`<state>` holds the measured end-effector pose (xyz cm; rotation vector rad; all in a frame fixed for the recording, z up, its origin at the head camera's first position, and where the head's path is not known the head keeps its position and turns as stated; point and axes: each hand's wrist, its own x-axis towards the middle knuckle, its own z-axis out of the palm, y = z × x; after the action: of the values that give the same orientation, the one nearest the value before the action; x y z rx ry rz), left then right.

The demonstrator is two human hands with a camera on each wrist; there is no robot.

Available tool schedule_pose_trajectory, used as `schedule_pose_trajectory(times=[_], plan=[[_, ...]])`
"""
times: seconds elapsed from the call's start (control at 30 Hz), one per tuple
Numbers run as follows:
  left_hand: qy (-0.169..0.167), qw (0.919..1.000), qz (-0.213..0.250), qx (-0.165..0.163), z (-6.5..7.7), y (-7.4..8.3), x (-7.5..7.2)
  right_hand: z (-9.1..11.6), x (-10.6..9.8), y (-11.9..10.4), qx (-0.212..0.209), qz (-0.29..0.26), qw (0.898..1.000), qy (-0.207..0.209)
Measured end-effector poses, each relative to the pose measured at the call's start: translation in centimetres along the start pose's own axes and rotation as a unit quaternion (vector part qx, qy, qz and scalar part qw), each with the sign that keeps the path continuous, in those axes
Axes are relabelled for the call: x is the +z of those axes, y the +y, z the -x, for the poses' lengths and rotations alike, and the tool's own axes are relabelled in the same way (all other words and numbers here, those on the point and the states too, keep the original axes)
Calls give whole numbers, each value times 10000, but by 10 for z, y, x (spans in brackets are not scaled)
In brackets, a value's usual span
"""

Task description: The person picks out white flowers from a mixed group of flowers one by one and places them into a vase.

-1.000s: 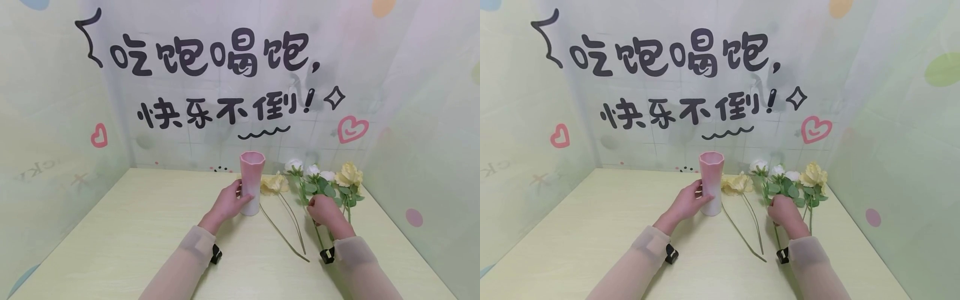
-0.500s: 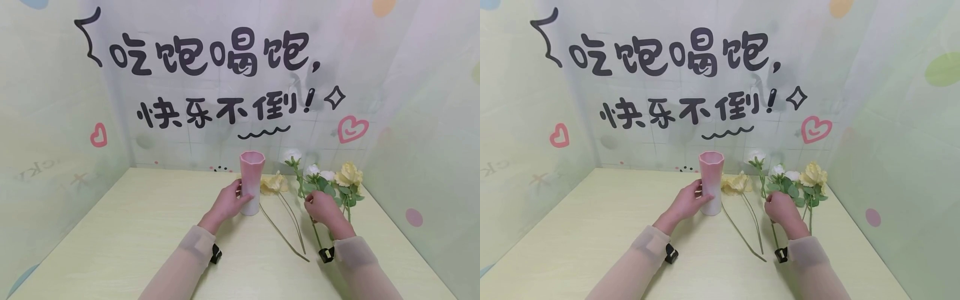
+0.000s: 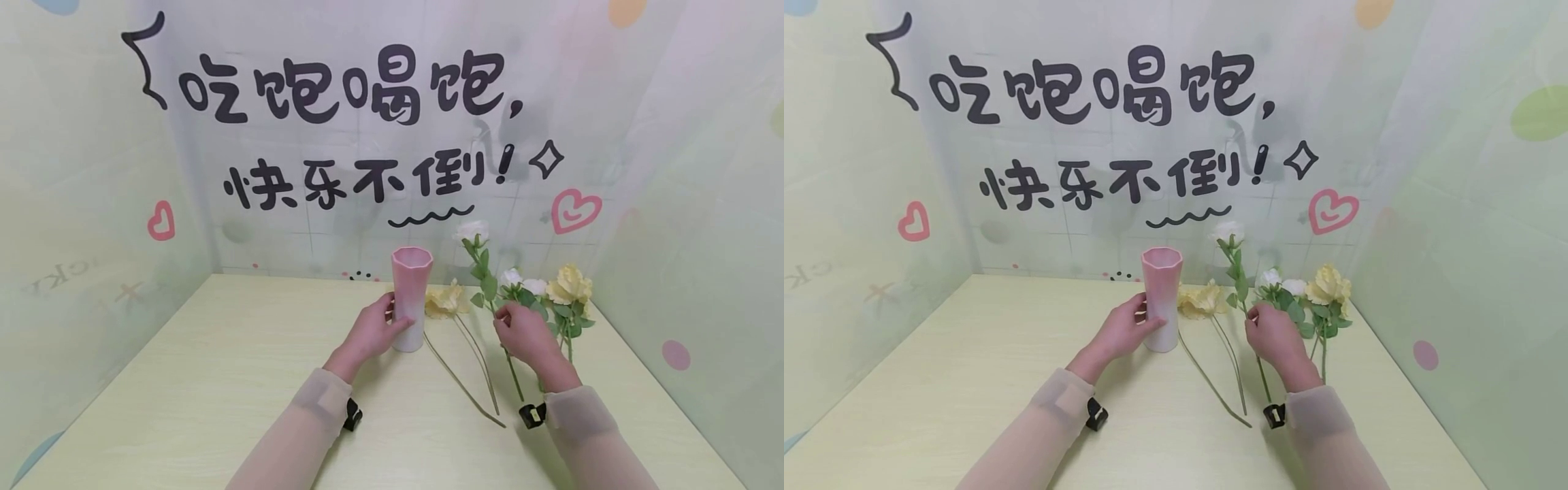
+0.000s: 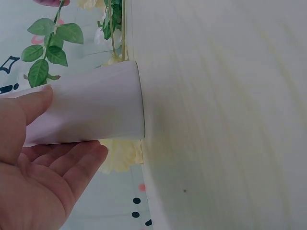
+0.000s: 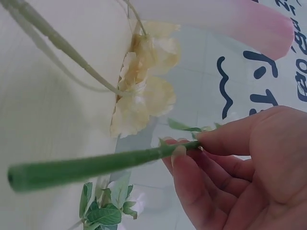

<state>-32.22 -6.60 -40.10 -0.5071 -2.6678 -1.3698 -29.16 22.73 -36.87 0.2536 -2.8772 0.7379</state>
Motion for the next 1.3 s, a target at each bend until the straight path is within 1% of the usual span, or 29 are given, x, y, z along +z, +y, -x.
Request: schedule_pose_trajectory(times=[0.1,0.3,0.57,1.1,1.3], plan=[[1,10000,20,-7,0,0,0,0,-1,-1,-84,152,9996,206],[13,10000,16,-15,0,-1,0,1,-3,-3,-70,228,9990,385],[27,10000,-34,-9,-1,-1,1,0,-3,-5,-103,133,9984,535],[27,10000,-7,-71,0,0,1,2,-4,-6,-378,-24,9947,960],[52,10000,10,-31,1,2,0,3,-5,-8,-481,-58,9923,1136]])
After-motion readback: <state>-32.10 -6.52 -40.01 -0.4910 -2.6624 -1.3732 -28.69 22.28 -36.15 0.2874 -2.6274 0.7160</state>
